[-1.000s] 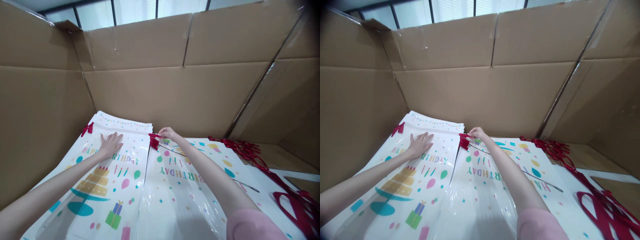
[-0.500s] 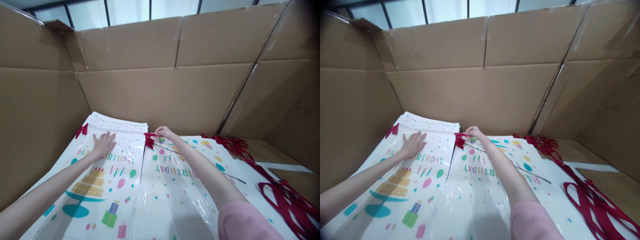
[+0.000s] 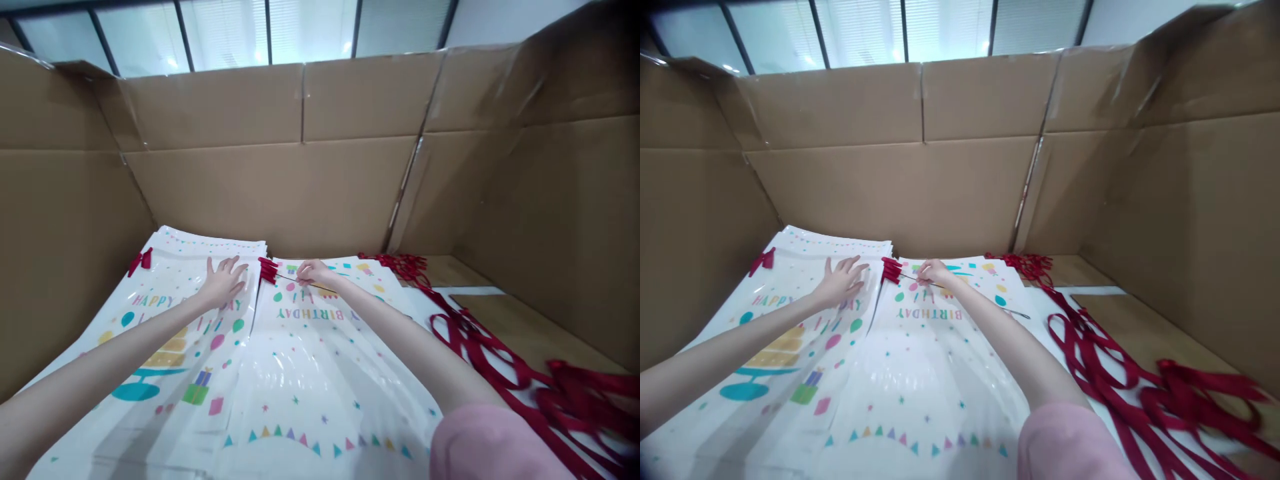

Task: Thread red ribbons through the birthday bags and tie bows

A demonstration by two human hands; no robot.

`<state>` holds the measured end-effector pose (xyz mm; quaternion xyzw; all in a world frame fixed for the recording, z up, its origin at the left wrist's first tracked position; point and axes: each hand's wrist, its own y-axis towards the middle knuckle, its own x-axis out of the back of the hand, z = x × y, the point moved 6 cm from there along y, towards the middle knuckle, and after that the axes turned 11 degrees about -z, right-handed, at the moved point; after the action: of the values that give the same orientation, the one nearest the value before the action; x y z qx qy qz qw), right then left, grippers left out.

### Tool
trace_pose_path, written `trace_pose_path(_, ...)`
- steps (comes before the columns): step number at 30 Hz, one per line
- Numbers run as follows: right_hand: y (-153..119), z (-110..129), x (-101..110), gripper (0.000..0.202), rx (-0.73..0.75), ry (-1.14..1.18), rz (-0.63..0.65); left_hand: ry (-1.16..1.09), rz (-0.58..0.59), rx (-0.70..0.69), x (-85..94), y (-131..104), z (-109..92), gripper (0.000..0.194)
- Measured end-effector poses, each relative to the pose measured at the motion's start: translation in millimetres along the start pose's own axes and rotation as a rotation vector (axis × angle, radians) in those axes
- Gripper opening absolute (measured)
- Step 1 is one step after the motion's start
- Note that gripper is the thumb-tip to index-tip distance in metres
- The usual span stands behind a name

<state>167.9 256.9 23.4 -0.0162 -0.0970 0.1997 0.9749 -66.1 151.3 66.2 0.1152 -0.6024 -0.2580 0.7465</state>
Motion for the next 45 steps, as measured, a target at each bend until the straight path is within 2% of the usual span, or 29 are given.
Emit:
trace_pose_path(3, -51, -12, 12, 0.008, -0.005, -0.04, 0.078, -0.099, -0.027, -0.198, 15.1, 14, -70, 0.038)
trace_pose_path(6, -96, -26, 49, 0.003, 0.035, -0.213, 0.05, -0.233, 0.013, -0.405, 22.5, 25, -146, 0.031)
trace_pose_path(8, -122, -35, 92, 0.006, 0.072, -0.347, -0.065, -0.32, 0.071, -0.53, 23.8, 30, -196, 0.028)
trace_pose_path(10, -146, -44, 145, 0.011, 0.079, -0.415, -0.205, -0.382, 0.117, -0.638, 24.4, 33, -244, 0.028)
trace_pose_path(14, -196, -66, 246, 0.014, 0.037, -0.511, -0.397, -0.446, 0.139, -0.794, 27.4, 40, -326, 0.03)
trace_pose_path(16, -220, -75, 285, 0.02, 0.006, -0.576, -0.457, -0.475, 0.136, -0.854, 29.9, 46, -360, 0.029)
trace_pose_path(18, -243, -83, 312, 0.027, -0.022, -0.662, -0.497, -0.502, 0.133, -0.9, 32.6, 52, -389, 0.029)
trace_pose_path(21, -271, -92, 331, 0.032, -0.016, -0.733, -0.477, -0.533, 0.127, -0.943, 35.7, 61, -427, 0.029)
trace_pose_path(24, -290, -98, 336, 0.028, 0.029, -0.783, -0.435, -0.559, 0.116, -0.973, 36.7, 65, -462, 0.029)
trace_pose_path(28, -302, -104, 338, 0.024, 0.096, -0.946, -0.425, -0.578, 0.094, -1.008, 35.9, 61, -506, 0.031)
trace_pose_path(30, -304, -105, 334, 0.024, 0.13, -0.993, -0.406, -0.581, 0.079, -1.004, 36.2, 60, -520, 0.032)
trace_pose_path(33, -306, -105, 324, 0.024, 0.156, -1.019, -0.37, -0.598, 0.056, -0.98, 39.9, 61, -531, 0.029)
trace_pose_path(36, -307, -105, 316, 0.024, 0.158, -1.053, -0.354, -0.633, 0.062, -0.97, 46.1, 66, -531, 0.017)
trace_pose_path(38, -309, -107, 314, 0.026, 0.161, -1.09, -0.366, -0.673, 0.078, -0.941, 50.6, 73, -524, 0.013)
trace_pose_path(40, -311, -112, 314, 0.035, 0.162, -1.134, -0.397, -0.729, 0.092, -0.873, 54.7, 88, -509, 0.015)
trace_pose_path(42, -313, -118, 317, 0.045, 0.155, -1.181, -0.437, -0.797, 0.098, -0.756, 57.4, 110, -481, 0.021)
trace_pose_path(45, -316, -128, 321, 0.05, 0.132, -1.254, -0.472, -0.895, 0.093, -0.487, 57.1, 149, -414, 0.029)
